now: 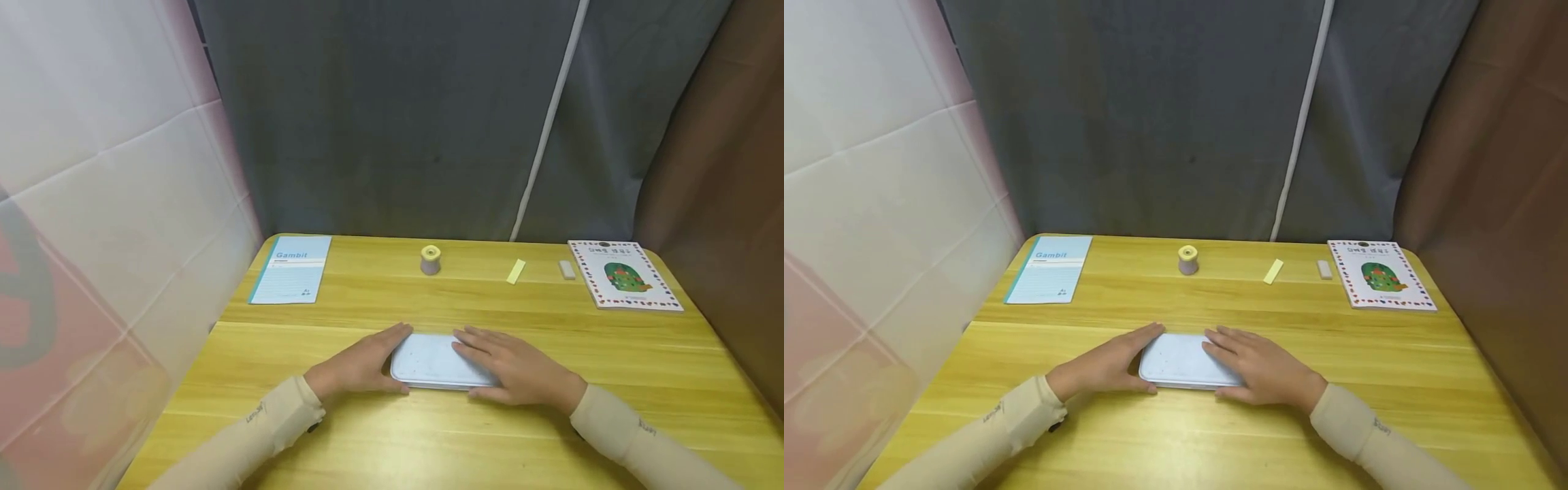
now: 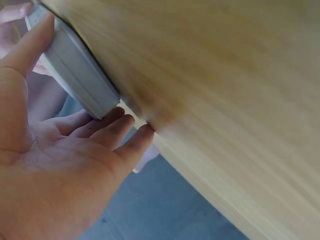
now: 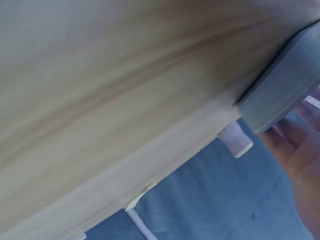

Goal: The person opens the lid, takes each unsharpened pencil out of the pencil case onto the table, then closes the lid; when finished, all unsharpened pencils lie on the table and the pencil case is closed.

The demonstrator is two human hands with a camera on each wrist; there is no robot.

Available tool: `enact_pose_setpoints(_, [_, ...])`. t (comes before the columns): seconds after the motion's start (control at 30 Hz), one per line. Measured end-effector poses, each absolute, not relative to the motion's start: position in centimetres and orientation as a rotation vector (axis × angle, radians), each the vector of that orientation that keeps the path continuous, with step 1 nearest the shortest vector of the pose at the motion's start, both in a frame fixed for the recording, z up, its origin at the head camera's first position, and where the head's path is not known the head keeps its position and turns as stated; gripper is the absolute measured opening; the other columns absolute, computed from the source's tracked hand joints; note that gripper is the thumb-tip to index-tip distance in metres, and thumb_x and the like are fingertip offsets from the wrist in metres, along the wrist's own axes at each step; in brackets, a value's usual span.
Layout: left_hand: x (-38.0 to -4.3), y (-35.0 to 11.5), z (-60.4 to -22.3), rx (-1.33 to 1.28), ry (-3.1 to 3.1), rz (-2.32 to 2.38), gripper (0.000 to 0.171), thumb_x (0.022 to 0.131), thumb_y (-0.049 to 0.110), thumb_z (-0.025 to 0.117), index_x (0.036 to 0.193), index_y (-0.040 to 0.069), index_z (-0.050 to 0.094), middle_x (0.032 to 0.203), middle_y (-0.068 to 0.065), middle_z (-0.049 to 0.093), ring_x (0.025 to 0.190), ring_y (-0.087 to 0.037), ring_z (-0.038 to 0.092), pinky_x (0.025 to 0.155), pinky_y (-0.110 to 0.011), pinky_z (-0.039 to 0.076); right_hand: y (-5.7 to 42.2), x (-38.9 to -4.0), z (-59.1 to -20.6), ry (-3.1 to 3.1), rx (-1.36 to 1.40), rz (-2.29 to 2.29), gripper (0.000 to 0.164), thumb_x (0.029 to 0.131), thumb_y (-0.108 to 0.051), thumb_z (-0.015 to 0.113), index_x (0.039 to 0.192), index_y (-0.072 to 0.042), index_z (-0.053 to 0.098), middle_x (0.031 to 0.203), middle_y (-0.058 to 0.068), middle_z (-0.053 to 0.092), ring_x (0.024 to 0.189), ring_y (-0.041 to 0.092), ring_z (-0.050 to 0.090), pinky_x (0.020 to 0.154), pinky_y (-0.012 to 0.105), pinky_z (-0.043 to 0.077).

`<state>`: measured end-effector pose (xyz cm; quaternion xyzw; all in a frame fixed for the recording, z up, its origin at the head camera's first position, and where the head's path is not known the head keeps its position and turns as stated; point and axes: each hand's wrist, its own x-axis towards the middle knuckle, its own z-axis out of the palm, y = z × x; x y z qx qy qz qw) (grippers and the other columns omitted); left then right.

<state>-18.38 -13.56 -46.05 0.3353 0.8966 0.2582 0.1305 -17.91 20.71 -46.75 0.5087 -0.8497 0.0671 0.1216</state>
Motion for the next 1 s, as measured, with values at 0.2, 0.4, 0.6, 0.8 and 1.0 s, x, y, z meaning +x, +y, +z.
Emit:
enact_pose_setpoints(0.2, [-18.6, -13.7, -46.1, 1.001, 2.643, 0.722, 0.101, 0.086, 0.040, 0.090, 0.163, 0.001, 0.036, 0.164, -0.014, 0.049, 0.151, -0.031, 0.050, 0.124, -0.046, 0.040, 21.7, -18.4, -47.1, -2.488, 1.476, 0.121, 0.083, 0.098, -0.060, 0.068, 0.159, -0.008, 0.049, 0.162, 0.019, 0.052, 0.145, 0.033, 0.057, 0.113, 0.048, 0.052])
enact_pose_setpoints(0.4, [-19.5, -14.3, -46.2, 1.032, 2.677, 0.672, 0.098, 0.085, 0.044, 0.091, 0.160, 0.003, 0.042, 0.160, -0.013, 0.052, 0.149, -0.030, 0.049, 0.123, -0.050, 0.040, 21.8, -19.2, -47.7, -2.380, 1.524, 0.008, 0.079, 0.102, -0.060, 0.062, 0.156, -0.003, 0.052, 0.159, 0.021, 0.055, 0.142, 0.032, 0.060, 0.111, 0.045, 0.054])
enact_pose_setpoints(0.6, [-20.7, -15.1, -46.5, 1.067, 2.707, 0.618, 0.099, 0.082, 0.046, 0.092, 0.159, 0.005, 0.043, 0.154, -0.010, 0.055, 0.142, -0.026, 0.050, 0.120, -0.047, 0.043, 20.8, -20.0, -48.0, -2.299, 1.542, -0.083, 0.075, 0.106, -0.057, 0.056, 0.153, 0.002, 0.053, 0.155, 0.025, 0.057, 0.139, 0.035, 0.062, 0.110, 0.045, 0.054])
enact_pose_setpoints(0.8, [-21.2, -15.4, -46.6, 1.112, 2.738, 0.544, 0.100, 0.084, 0.052, 0.088, 0.159, 0.005, 0.042, 0.153, -0.010, 0.055, 0.139, -0.026, 0.050, 0.120, -0.051, 0.041, 20.4, -20.3, -48.4, -2.263, 1.537, -0.185, 0.073, 0.112, -0.056, 0.042, 0.152, 0.005, 0.052, 0.154, 0.029, 0.056, 0.138, 0.037, 0.063, 0.111, 0.045, 0.054])
enact_pose_setpoints(1.0, [-21.2, -15.4, -47.0, 1.128, 2.740, 0.522, 0.099, 0.088, 0.053, 0.085, 0.161, 0.005, 0.038, 0.157, -0.011, 0.051, 0.143, -0.027, 0.047, 0.119, -0.055, 0.038, 20.3, -20.0, -48.3, -2.267, 1.535, -0.230, 0.071, 0.112, -0.054, 0.044, 0.151, 0.005, 0.053, 0.154, 0.031, 0.055, 0.136, 0.039, 0.064, 0.110, 0.046, 0.054])
